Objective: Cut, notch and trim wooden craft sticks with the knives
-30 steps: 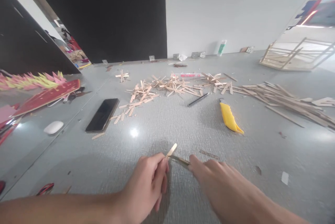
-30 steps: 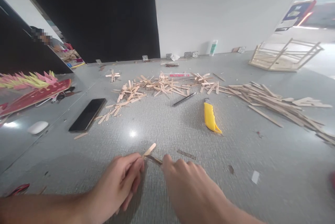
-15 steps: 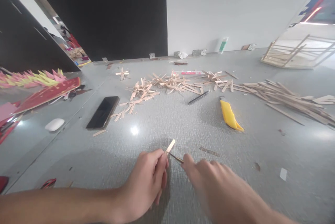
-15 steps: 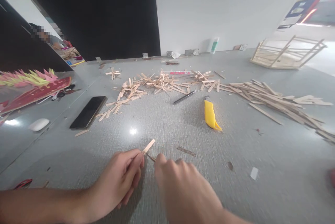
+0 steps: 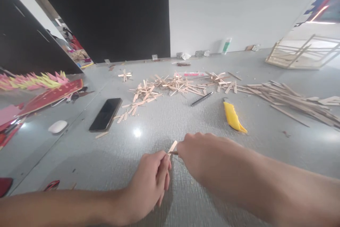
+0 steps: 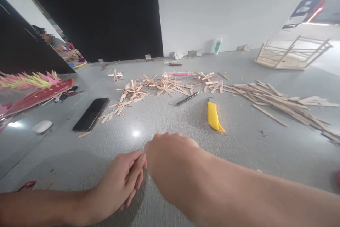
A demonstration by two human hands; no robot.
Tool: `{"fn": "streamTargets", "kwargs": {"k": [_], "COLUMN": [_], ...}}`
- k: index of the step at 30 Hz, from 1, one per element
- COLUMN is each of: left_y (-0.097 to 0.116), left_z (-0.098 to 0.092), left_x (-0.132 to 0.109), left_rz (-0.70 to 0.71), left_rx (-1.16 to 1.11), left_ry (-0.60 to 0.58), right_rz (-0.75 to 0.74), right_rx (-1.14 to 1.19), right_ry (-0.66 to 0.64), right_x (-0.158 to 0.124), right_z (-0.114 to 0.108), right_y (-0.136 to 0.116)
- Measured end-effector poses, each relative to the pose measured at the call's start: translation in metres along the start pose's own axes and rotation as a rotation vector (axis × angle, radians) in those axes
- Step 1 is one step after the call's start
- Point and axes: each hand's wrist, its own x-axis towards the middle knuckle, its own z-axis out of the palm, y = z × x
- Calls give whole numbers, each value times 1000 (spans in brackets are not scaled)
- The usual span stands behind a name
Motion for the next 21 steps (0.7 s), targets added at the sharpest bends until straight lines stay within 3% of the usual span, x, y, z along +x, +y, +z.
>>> {"fn": "streamTargets", "kwargs": {"k": [8,15,18,21], "left_y": [1,-3,-3,-2], "left_z": [1,1,2,3], "left_x": [-1,1,0,0], "left_rz": [29,4,-14,1], "left_rx": [-1,-28,-44,-49], "left_ry": [30,9,6,13], "right_rz": [-2,-66,-56,-10], "right_rx": [-322,-272,-278,-290], "right_ry": [-56,-135,-165,-171], "right_x": [-43,-1,2,-16], "right_z": [16,-23,-20,-4], "right_y": [-4,-18,-16,-13]}}
